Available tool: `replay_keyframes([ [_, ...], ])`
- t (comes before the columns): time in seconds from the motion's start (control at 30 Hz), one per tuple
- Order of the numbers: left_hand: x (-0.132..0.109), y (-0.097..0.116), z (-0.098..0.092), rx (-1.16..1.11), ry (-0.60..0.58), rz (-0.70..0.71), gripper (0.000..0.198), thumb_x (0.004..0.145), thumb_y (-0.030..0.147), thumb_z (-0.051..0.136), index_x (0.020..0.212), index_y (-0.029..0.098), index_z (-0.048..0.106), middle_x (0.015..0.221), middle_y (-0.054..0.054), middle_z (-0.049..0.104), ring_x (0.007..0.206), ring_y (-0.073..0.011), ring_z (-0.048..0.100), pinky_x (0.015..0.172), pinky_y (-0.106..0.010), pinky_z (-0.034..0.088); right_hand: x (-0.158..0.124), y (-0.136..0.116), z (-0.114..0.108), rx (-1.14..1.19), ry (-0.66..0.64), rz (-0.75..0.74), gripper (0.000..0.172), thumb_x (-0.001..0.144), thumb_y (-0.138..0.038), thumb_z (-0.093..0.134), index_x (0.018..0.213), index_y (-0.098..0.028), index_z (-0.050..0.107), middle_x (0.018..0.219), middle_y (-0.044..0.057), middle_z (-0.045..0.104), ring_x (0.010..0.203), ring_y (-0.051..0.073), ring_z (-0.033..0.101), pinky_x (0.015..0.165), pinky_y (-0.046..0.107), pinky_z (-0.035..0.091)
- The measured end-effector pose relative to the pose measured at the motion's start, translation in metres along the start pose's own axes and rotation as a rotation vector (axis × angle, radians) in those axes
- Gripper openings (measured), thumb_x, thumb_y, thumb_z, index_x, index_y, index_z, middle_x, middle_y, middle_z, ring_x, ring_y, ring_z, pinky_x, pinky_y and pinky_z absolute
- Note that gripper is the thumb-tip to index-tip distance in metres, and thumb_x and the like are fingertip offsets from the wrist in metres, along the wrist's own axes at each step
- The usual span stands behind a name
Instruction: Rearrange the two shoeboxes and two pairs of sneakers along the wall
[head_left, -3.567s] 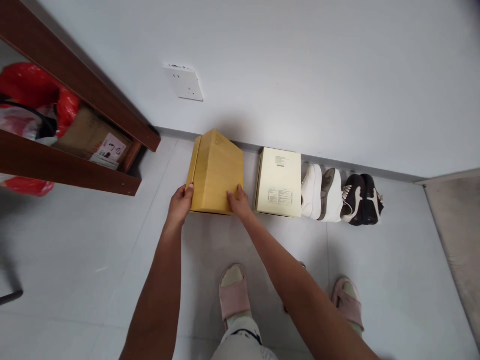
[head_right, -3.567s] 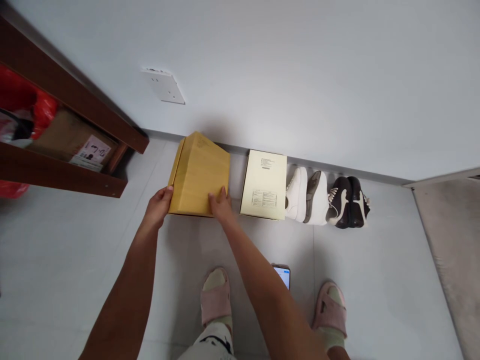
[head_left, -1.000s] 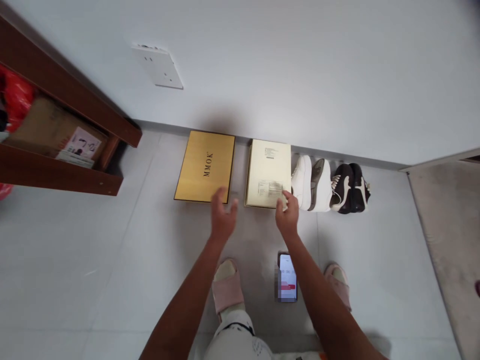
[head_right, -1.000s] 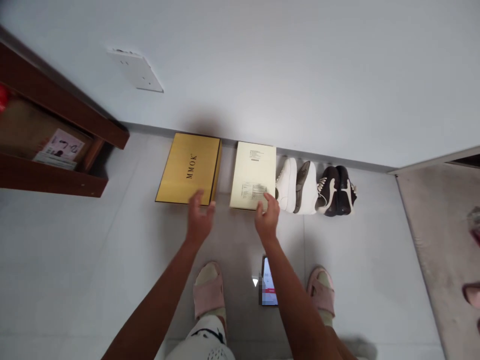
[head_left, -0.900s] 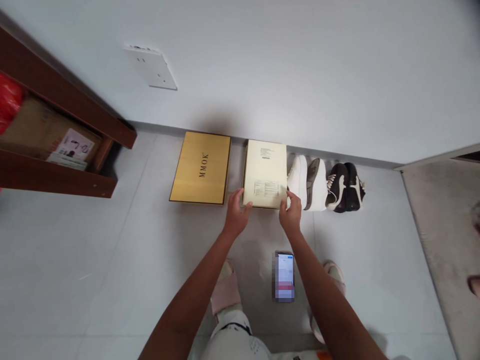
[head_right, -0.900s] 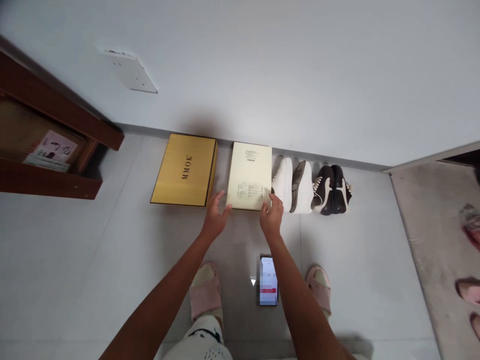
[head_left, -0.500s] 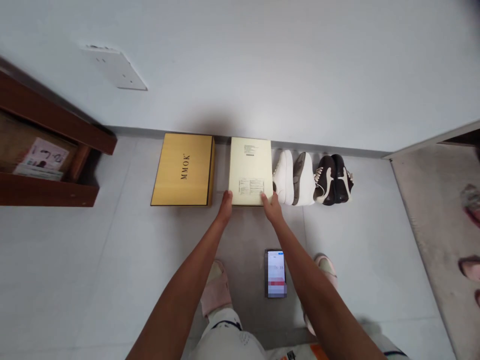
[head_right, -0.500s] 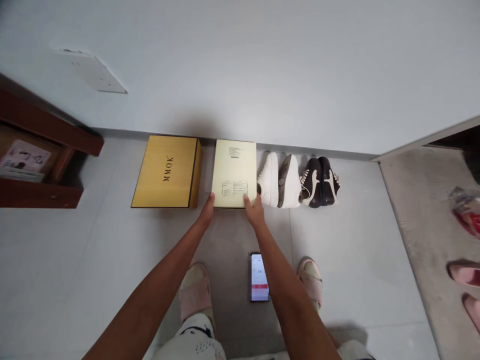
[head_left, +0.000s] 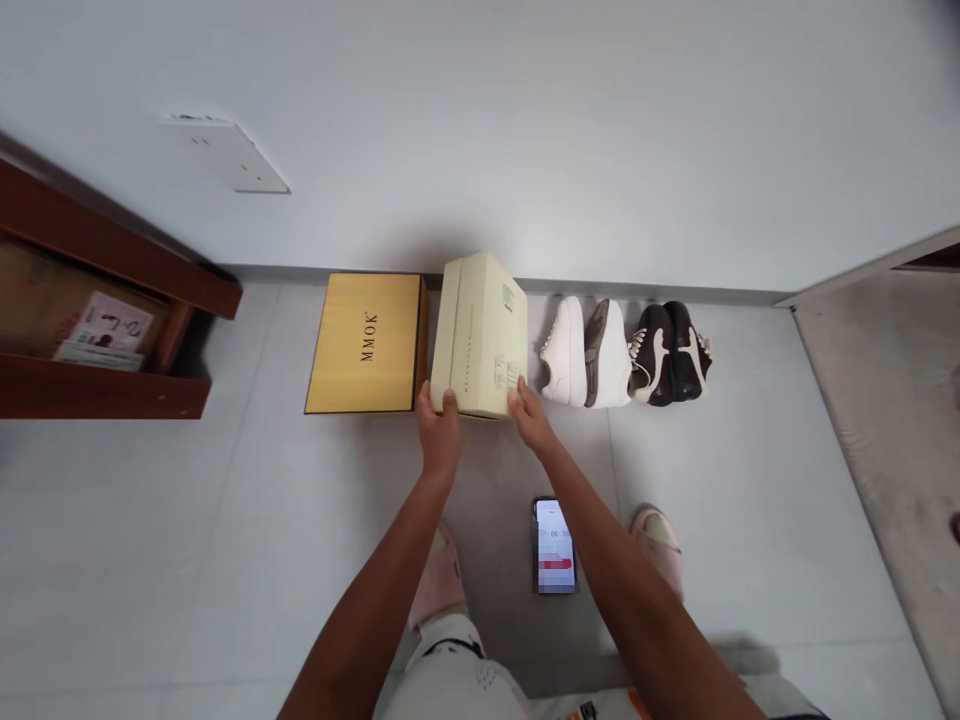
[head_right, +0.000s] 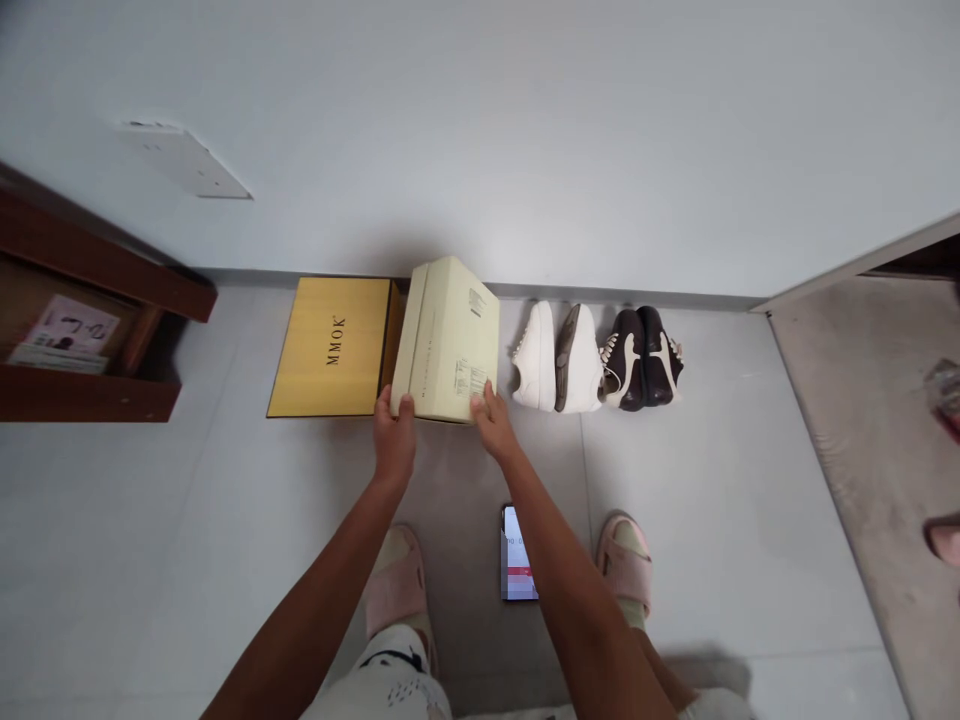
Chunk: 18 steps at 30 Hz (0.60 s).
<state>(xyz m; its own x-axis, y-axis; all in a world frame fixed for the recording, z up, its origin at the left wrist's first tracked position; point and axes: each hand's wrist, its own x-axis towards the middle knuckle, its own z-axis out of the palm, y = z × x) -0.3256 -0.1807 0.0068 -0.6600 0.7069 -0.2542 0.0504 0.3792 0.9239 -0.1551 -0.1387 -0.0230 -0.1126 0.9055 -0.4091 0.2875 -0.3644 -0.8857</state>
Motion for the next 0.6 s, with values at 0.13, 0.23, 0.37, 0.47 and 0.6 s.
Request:
replay_keyframes([
  [0.13,-0.017,0.014,0.012,0.039,-0.021,0.100,0.061,0.094,0.053,0.063,0.142,0.018,0.053,0.142,-0.018,0.061,0.134,-0.0305,0.058,0.117,-0.048,0.043,-0.008,-0.025,0.010,0.101,-0.084,-0.026,0.100,0.085,-0.090,0.043,0.160,-0.025,0.042,0.167,0.006,0.040,0.158,0.028,0.031,0.131,0.048,0.021],
  [0.23,-0.029,0.014,0.018,0.069,-0.004,0.178,0.065,0.090,0.053,0.069,0.143,0.019,0.053,0.146,-0.018,0.059,0.139,-0.0313,0.053,0.119,-0.049,0.039,-0.013,-0.040,0.012,0.185,-0.183,-0.095,0.090,0.089,-0.085,0.045,0.161,-0.032,0.039,0.163,0.002,0.047,0.153,0.026,0.040,0.128,0.048,0.029],
  [0.37,-0.033,0.002,0.018,-0.071,-0.051,0.143,0.066,0.093,0.062,0.061,0.144,0.022,0.054,0.150,-0.016,0.057,0.141,-0.0295,0.052,0.120,-0.047,0.038,-0.013,-0.043,0.014,0.176,-0.140,-0.044,0.085,0.090,-0.081,0.049,0.162,-0.037,0.036,0.161,0.000,0.048,0.150,0.028,0.044,0.125,0.052,0.034],
  [0.47,-0.021,-0.015,0.017,-0.298,-0.141,0.023,0.069,0.097,0.072,0.040,0.137,0.020,0.062,0.143,-0.015,0.063,0.137,-0.0286,0.057,0.117,-0.046,0.041,-0.011,-0.038,0.015,0.162,-0.117,-0.007,0.085,0.091,-0.079,0.049,0.164,-0.040,0.029,0.165,-0.003,0.043,0.151,0.028,0.041,0.124,0.054,0.036],
  [0.6,0.001,-0.043,0.024,-0.388,-0.190,-0.180,0.069,0.097,0.075,0.037,0.120,0.019,0.070,0.128,-0.015,0.072,0.127,-0.0285,0.063,0.109,-0.047,0.048,-0.008,-0.032,0.001,0.166,-0.109,0.038,0.086,0.092,-0.077,0.049,0.166,-0.041,0.022,0.167,-0.002,0.038,0.151,0.029,0.041,0.121,0.057,0.039],
])
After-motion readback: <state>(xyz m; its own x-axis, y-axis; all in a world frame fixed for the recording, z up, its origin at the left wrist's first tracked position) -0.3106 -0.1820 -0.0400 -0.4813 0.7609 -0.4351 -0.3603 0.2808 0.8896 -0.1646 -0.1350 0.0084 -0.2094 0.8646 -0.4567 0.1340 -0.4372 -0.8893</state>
